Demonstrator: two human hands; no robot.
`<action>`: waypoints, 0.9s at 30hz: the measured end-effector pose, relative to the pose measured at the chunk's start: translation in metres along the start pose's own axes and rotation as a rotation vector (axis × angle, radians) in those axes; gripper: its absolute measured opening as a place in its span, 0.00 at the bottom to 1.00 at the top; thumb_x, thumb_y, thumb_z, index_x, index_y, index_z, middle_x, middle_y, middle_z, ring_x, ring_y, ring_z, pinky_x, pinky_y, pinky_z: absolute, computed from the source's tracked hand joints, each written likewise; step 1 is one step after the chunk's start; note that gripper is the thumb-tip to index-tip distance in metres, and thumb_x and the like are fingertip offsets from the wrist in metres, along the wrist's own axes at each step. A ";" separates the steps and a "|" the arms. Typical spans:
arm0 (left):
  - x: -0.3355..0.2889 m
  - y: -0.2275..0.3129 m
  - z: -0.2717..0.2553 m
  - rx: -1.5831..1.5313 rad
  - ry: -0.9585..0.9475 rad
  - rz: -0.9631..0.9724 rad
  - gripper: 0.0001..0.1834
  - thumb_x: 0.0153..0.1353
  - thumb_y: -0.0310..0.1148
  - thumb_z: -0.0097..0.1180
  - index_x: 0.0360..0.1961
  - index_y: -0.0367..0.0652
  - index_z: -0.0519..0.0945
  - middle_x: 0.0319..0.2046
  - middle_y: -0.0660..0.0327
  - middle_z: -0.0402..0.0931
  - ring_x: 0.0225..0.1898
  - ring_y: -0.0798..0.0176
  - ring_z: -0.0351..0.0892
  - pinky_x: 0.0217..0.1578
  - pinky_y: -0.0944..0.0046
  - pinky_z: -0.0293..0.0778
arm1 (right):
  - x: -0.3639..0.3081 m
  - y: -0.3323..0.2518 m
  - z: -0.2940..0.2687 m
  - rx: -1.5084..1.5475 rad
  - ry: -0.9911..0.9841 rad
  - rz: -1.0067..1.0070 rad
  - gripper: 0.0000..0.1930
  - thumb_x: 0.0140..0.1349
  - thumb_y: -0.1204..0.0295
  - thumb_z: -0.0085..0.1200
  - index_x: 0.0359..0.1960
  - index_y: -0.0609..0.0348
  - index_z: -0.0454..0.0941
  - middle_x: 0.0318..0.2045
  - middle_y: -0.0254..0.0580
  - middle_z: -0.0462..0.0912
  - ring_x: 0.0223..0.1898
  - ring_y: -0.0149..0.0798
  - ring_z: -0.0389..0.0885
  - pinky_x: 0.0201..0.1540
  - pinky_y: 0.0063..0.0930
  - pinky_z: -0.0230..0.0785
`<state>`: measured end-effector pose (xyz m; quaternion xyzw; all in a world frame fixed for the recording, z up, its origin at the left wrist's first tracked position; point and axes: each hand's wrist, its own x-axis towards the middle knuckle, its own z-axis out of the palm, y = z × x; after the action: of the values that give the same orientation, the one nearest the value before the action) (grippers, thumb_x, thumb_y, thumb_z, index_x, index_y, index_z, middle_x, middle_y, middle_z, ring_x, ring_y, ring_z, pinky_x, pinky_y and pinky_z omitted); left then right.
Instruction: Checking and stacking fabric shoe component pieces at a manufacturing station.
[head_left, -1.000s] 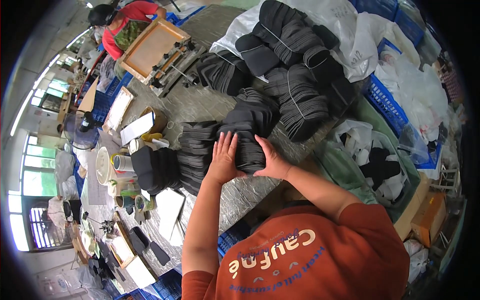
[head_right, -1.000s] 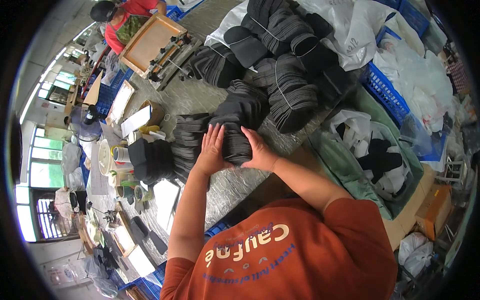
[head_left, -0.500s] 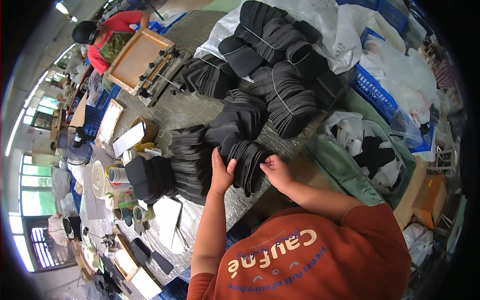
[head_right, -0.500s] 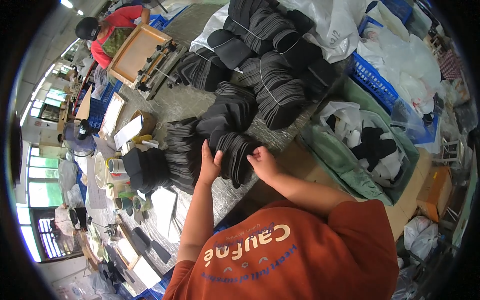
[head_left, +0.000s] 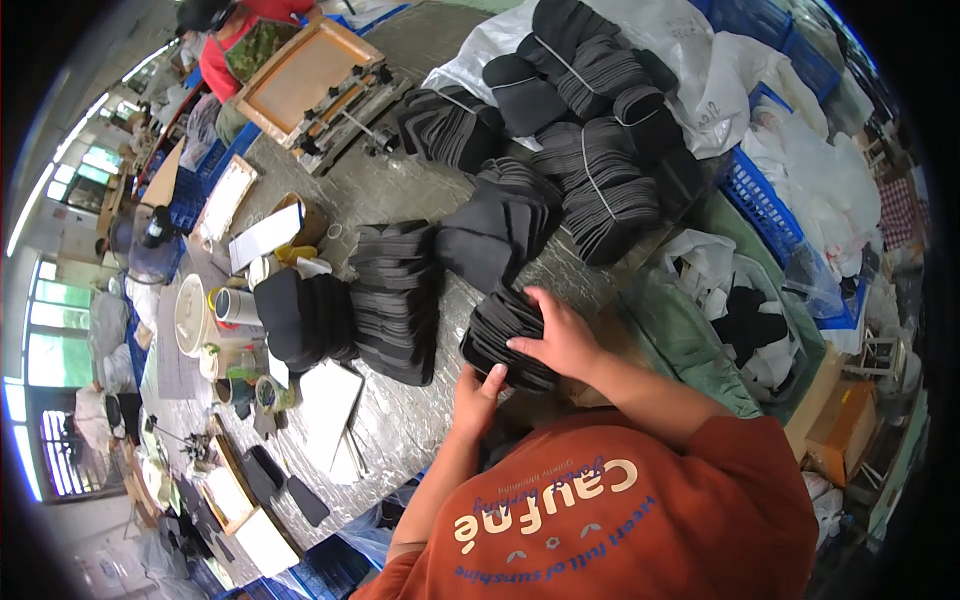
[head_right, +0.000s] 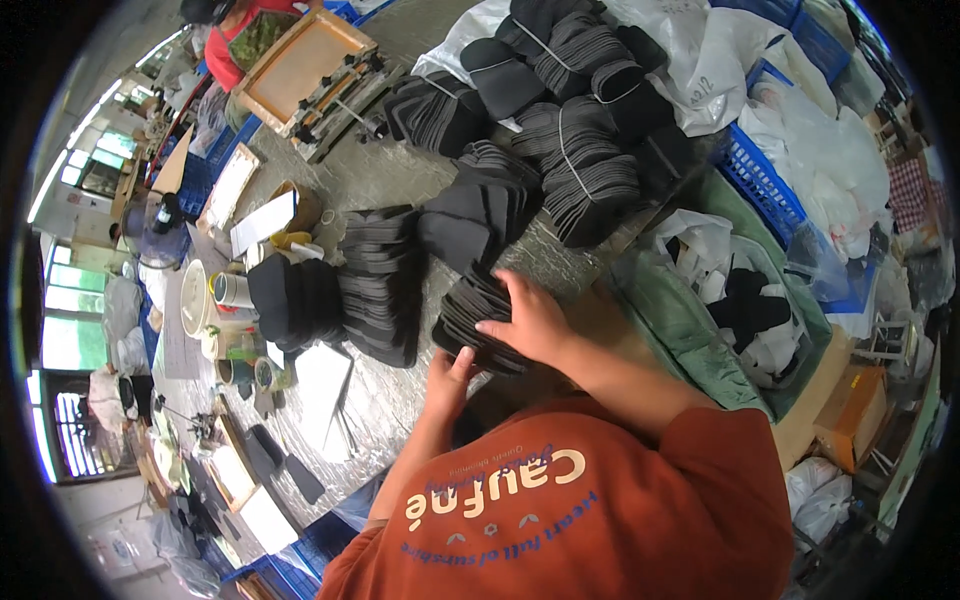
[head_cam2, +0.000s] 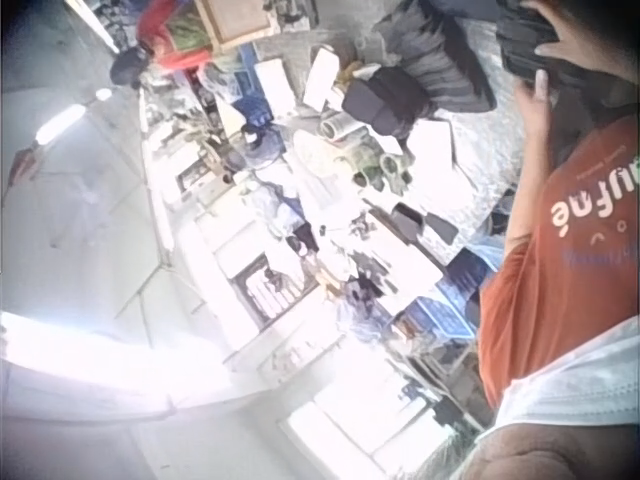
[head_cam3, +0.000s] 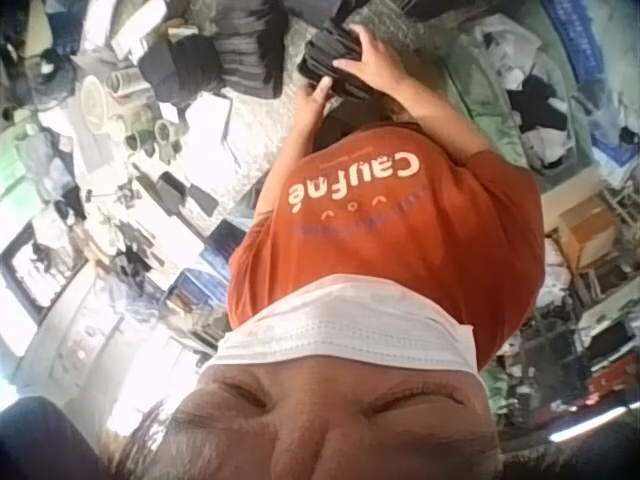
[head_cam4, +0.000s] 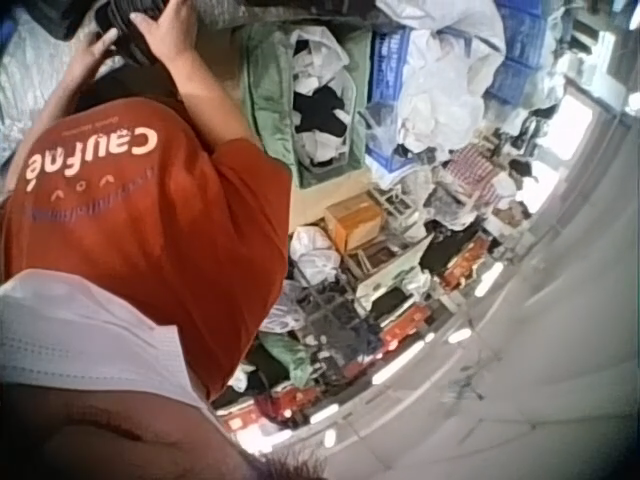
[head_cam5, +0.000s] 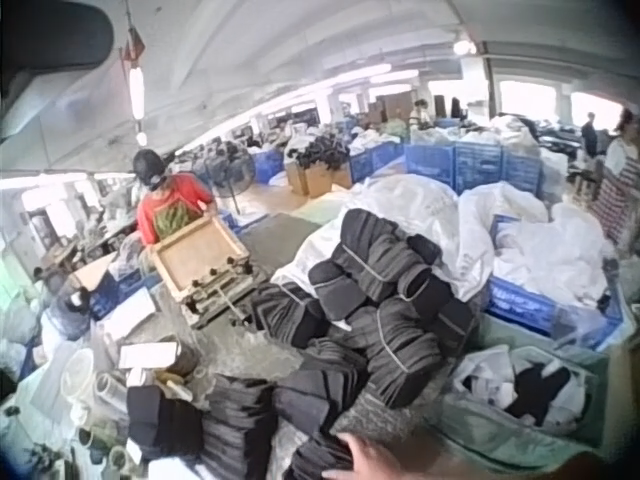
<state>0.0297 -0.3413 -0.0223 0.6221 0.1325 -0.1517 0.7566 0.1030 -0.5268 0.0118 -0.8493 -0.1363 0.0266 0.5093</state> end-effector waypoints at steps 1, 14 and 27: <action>-0.005 -0.002 0.009 -0.004 0.072 -0.062 0.33 0.61 0.52 0.54 0.57 0.38 0.62 0.48 0.57 0.70 0.46 0.61 0.72 0.46 0.54 0.76 | 0.011 0.000 -0.002 -0.143 -0.080 0.037 0.40 0.48 0.55 0.65 0.58 0.61 0.60 0.48 0.53 0.74 0.51 0.52 0.73 0.56 0.42 0.61; 0.012 -0.022 -0.024 0.362 0.272 -0.049 0.27 0.71 0.51 0.34 0.41 0.38 0.77 0.43 0.58 0.78 0.42 0.63 0.76 0.45 0.64 0.70 | 0.028 -0.004 0.001 -0.625 -0.412 -0.113 0.62 0.32 0.57 0.71 0.69 0.47 0.43 0.57 0.49 0.63 0.58 0.51 0.61 0.58 0.49 0.51; 0.083 -0.006 -0.004 0.261 -0.010 0.664 0.41 0.66 0.59 0.32 0.68 0.35 0.48 0.70 0.48 0.43 0.71 0.52 0.38 0.67 0.60 0.37 | 0.030 0.002 -0.009 -0.754 -0.486 -0.299 0.61 0.32 0.55 0.72 0.70 0.40 0.43 0.65 0.53 0.51 0.64 0.57 0.54 0.64 0.62 0.42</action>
<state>0.1036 -0.3438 -0.0609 0.7218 -0.1014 0.0839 0.6795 0.1340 -0.5279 0.0170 -0.9153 -0.3724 0.0996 0.1168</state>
